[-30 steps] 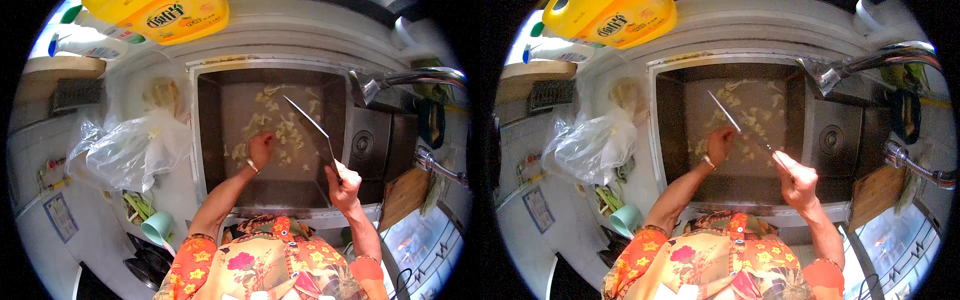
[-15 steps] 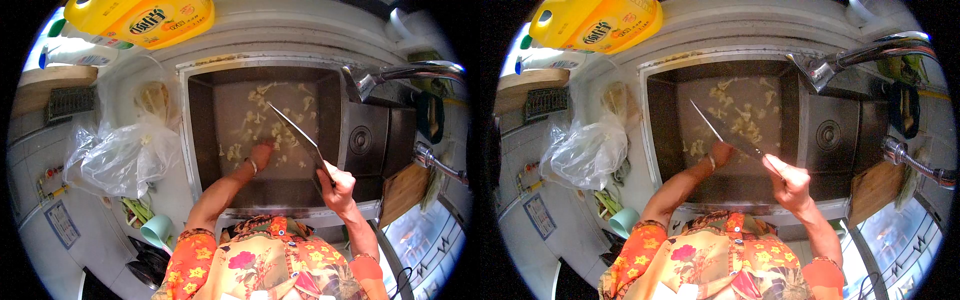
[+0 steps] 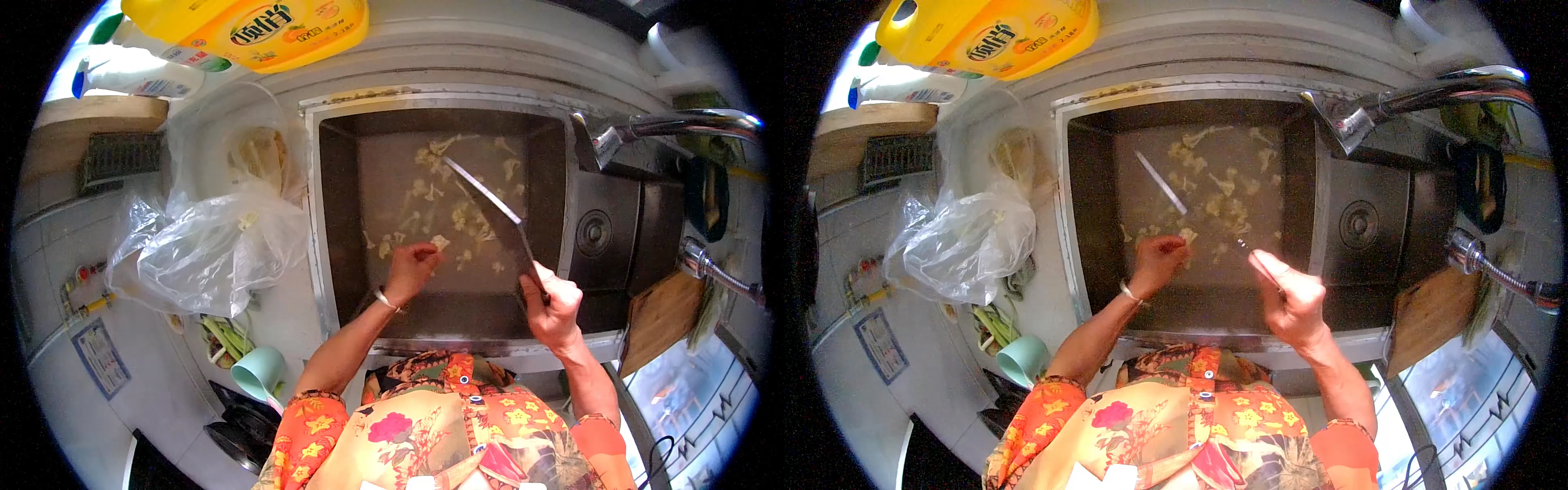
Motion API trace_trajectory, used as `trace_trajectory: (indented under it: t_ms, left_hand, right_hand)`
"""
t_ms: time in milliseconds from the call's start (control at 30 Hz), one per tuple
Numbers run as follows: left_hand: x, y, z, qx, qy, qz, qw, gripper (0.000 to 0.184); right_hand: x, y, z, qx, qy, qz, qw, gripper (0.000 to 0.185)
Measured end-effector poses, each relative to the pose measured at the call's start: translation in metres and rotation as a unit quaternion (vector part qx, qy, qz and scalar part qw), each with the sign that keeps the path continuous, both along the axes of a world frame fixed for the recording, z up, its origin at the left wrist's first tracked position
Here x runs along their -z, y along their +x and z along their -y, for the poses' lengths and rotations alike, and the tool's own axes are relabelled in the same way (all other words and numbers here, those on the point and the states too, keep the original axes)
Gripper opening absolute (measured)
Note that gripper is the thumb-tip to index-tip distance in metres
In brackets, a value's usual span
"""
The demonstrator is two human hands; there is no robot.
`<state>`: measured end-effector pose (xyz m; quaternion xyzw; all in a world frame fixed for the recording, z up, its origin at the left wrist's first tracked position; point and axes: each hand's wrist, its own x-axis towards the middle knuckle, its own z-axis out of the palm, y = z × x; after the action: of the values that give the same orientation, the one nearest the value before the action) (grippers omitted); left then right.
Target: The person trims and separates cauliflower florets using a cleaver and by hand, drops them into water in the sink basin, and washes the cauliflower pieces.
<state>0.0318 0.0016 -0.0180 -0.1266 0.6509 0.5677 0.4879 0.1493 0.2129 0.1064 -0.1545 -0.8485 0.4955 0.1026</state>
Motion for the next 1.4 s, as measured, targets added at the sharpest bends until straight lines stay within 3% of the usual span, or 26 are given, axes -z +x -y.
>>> trace_trajectory:
  t_ms: [33,67,100,167,300,367,467,567,633,800,867,900,967,1000,1067,1100,1133,1167,1233,1267,1333,1400]
  left_hand:
    - [0.007,-0.005,0.005,0.144,-0.092,-0.209,0.963,0.025]
    - [0.012,-0.009,0.006,0.277,-0.177,-0.402,0.855,0.029]
    - [0.006,-0.015,-0.002,0.277,-0.176,-0.400,0.856,0.029]
    - [0.000,-0.028,-0.025,0.309,-0.252,-0.458,0.795,0.034]
    - [0.035,-0.037,-0.069,0.336,-0.194,-0.533,0.752,0.030]
    - [0.047,-0.035,-0.091,0.453,-0.198,-0.524,0.693,0.043]
    - [0.059,-0.024,-0.101,0.515,-0.245,-0.499,0.653,0.043]
    - [0.084,-0.017,-0.095,0.440,-0.223,-0.540,0.682,0.043]
    - [0.087,-0.021,-0.089,0.458,-0.212,-0.517,0.692,0.045]
    - [0.096,-0.032,-0.082,0.471,-0.187,-0.492,0.708,0.039]
    - [0.093,-0.040,-0.073,0.386,-0.144,-0.481,0.774,0.027]
    - [0.091,-0.044,-0.069,0.386,-0.146,-0.481,0.773,0.027]
    - [0.084,-0.048,-0.064,0.196,-0.067,-0.368,0.907,0.022]
    - [0.080,-0.048,-0.063,0.196,-0.067,-0.367,0.907,0.022]
    - [0.064,-0.049,-0.058,0.001,0.060,-0.129,0.990,0.015]
    - [0.050,-0.051,-0.054,0.000,0.058,-0.130,0.990,0.015]
    - [0.036,-0.052,-0.050,-0.048,0.104,-0.040,0.993,0.018]
    - [0.024,-0.050,-0.048,-0.096,0.149,0.052,0.983,0.020]
    - [0.009,-0.041,-0.042,-0.132,0.201,0.093,0.966,0.024]
    - [0.002,-0.037,-0.039,-0.166,0.252,0.133,0.944,0.027]
    - [-0.017,-0.032,-0.037,-0.169,0.262,0.143,0.939,0.028]
    - [-0.036,-0.029,-0.038,-0.170,0.274,0.153,0.934,0.028]
  right_hand:
    - [0.000,-0.001,-0.003,0.003,0.015,-0.014,1.000,0.024]
    - [-0.001,-0.003,-0.004,0.003,0.016,-0.013,1.000,0.024]
    - [-0.002,-0.005,-0.005,0.023,0.020,-0.022,0.999,0.015]
    - [-0.004,-0.007,-0.008,0.042,0.023,-0.030,0.998,0.009]
    - [0.001,-0.006,-0.010,0.061,0.039,-0.033,0.997,0.008]
    - [0.003,-0.006,-0.011,0.071,0.032,-0.035,0.996,0.007]
    - [0.004,-0.006,-0.013,0.065,0.043,-0.030,0.996,0.006]
    - [0.005,-0.004,-0.015,0.071,0.031,-0.033,0.996,0.007]
    - [0.002,0.000,-0.018,0.040,0.013,0.026,0.999,0.026]
    - [0.008,-0.002,-0.017,0.035,0.014,0.000,0.999,0.026]
    - [0.009,-0.003,-0.015,0.031,0.021,-0.009,0.999,0.027]
    - [0.009,-0.004,-0.015,0.034,0.019,-0.013,0.999,0.027]
    - [0.009,-0.004,-0.014,0.040,0.018,-0.016,0.999,0.028]
    - [0.008,-0.003,-0.014,0.039,0.012,-0.007,0.999,0.028]
    - [0.009,-0.005,-0.011,0.037,0.003,0.001,0.999,0.028]
    - [0.012,-0.007,-0.008,0.057,0.001,-0.014,0.998,0.015]
    - [0.013,-0.008,-0.007,0.076,0.000,-0.030,0.997,0.006]
    - [0.013,-0.009,-0.006,0.074,0.000,-0.030,0.997,0.006]
    - [0.012,-0.009,-0.006,0.064,-0.002,-0.012,0.998,0.005]
    - [0.012,-0.008,-0.006,0.062,-0.004,-0.012,0.998,0.005]
    - [0.013,-0.007,-0.006,0.016,0.000,0.014,1.000,0.027]
    - [0.009,-0.012,-0.003,-0.003,0.002,-0.004,1.000,0.026]
